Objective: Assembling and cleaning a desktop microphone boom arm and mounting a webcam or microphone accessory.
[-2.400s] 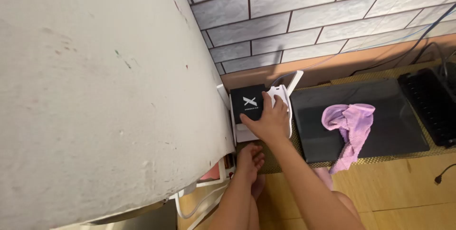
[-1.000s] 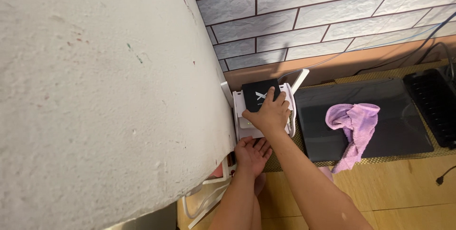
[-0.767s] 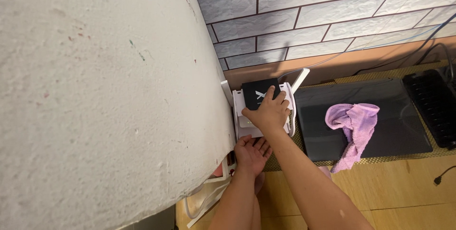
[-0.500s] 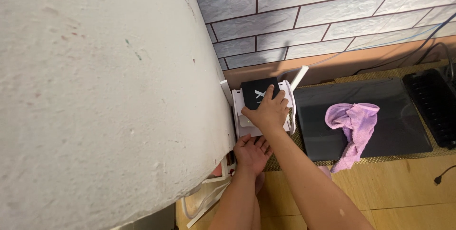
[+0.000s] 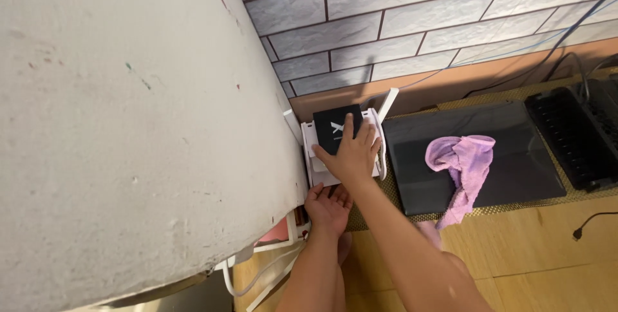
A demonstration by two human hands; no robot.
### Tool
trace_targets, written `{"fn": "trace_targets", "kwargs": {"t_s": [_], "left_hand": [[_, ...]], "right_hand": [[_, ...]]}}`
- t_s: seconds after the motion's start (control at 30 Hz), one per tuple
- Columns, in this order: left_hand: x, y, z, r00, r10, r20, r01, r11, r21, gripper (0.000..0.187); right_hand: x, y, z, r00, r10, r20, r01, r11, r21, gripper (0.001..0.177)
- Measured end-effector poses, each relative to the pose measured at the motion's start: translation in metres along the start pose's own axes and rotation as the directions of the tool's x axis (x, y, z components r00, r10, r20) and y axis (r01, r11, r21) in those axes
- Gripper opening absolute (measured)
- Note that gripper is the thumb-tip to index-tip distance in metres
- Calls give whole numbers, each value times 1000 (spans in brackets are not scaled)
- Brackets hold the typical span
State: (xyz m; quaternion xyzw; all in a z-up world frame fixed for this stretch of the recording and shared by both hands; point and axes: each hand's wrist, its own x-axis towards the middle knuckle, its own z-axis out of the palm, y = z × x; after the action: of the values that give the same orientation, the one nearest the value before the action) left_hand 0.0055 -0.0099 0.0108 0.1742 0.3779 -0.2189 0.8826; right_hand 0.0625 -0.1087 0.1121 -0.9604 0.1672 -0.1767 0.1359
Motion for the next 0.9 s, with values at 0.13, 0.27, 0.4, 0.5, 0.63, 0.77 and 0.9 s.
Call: {"fn": "trace_targets", "kwargs": {"t_s": [0.13,0.27,0.4,0.5,0.63,0.77,0.9], "left_hand": [[6,7,-9,999,9,-32,-2,980,197,52],[13,12,-30,986,-3,-169,80,887,454,38],[16,9,-38,984,-90,-157,151,888,435,31],[12,9,-41,972,-121,-201,206,851,484,29],[3,10,-31,976,-122,-182,199,841,503,30],[8,5,-30,972,-93,-215,193,836,513,33],[2,-5,-21,977,-100,-188,189,815,548,37]], "right_hand": [[-33,38,-34,947,51,-316,65,937,344,51],[-53,144,-55,890,311,-333,-319,947,32,63],[-71,279,4,896,408,176,-384,910,-154,82],[-51,323,-3,972,219,82,-122,772,-623,72],[-8,406,60,897,415,-155,-435,757,-489,80],[3,308,67,921,352,165,-342,936,-85,80],[-51,213,35,982,-105,158,60,961,269,68]]}}
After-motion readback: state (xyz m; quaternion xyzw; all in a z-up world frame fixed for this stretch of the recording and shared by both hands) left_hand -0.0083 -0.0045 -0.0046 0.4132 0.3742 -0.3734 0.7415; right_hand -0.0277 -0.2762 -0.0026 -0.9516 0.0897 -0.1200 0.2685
